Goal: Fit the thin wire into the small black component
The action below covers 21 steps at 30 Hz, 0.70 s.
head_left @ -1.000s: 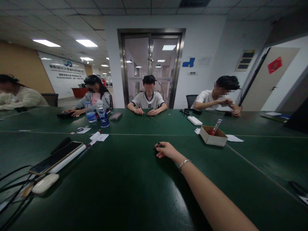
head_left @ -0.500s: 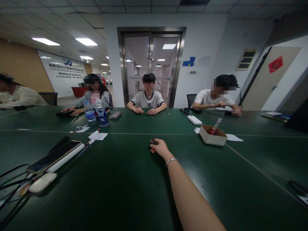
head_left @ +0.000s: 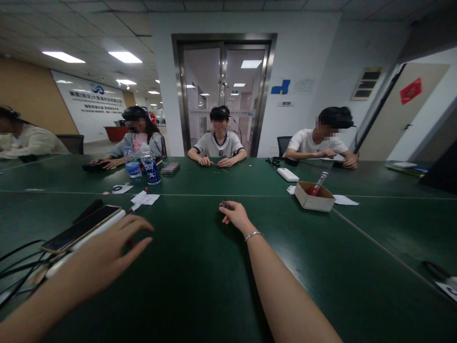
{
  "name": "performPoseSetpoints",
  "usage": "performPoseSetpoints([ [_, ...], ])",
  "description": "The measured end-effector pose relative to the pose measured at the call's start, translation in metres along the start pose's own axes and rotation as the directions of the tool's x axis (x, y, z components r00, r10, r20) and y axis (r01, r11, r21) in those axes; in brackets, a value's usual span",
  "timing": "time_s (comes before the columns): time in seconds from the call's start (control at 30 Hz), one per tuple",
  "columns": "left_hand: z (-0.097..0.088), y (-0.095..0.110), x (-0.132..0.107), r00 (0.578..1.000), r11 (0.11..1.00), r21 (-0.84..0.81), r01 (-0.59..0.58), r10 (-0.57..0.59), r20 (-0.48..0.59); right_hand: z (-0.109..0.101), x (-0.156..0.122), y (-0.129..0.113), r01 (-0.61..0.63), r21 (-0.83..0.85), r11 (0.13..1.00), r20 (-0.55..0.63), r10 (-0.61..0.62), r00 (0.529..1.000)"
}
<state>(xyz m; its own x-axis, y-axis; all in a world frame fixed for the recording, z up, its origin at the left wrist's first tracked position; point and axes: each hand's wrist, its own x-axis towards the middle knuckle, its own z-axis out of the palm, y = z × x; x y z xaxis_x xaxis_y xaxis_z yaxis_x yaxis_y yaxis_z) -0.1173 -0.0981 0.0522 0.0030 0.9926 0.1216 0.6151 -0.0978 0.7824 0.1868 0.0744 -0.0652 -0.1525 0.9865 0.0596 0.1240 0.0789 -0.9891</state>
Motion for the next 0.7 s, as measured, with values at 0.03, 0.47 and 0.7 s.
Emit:
performPoseSetpoints([
  [0.03, 0.016, 0.009, 0.015, 0.989, 0.982, 0.121, -0.146, 0.140, 0.056, 0.001, 0.000, 0.000, 0.010, -0.012, 1.000, 0.000, -0.010, 1.000],
  [0.47, 0.213, 0.006, 0.175, 0.977, 0.949, -0.232, -0.212, 0.198, -0.082, 0.006, 0.004, -0.005, 0.033, -0.218, 0.975, -0.083, -0.052, 0.995],
  [0.7, 0.210, -0.019, 0.171, 0.994, 0.801, -0.591, -0.095, 0.107, -0.016, -0.004, 0.005, -0.003, -0.011, 0.142, 0.990, -0.030, 0.015, 0.999],
])
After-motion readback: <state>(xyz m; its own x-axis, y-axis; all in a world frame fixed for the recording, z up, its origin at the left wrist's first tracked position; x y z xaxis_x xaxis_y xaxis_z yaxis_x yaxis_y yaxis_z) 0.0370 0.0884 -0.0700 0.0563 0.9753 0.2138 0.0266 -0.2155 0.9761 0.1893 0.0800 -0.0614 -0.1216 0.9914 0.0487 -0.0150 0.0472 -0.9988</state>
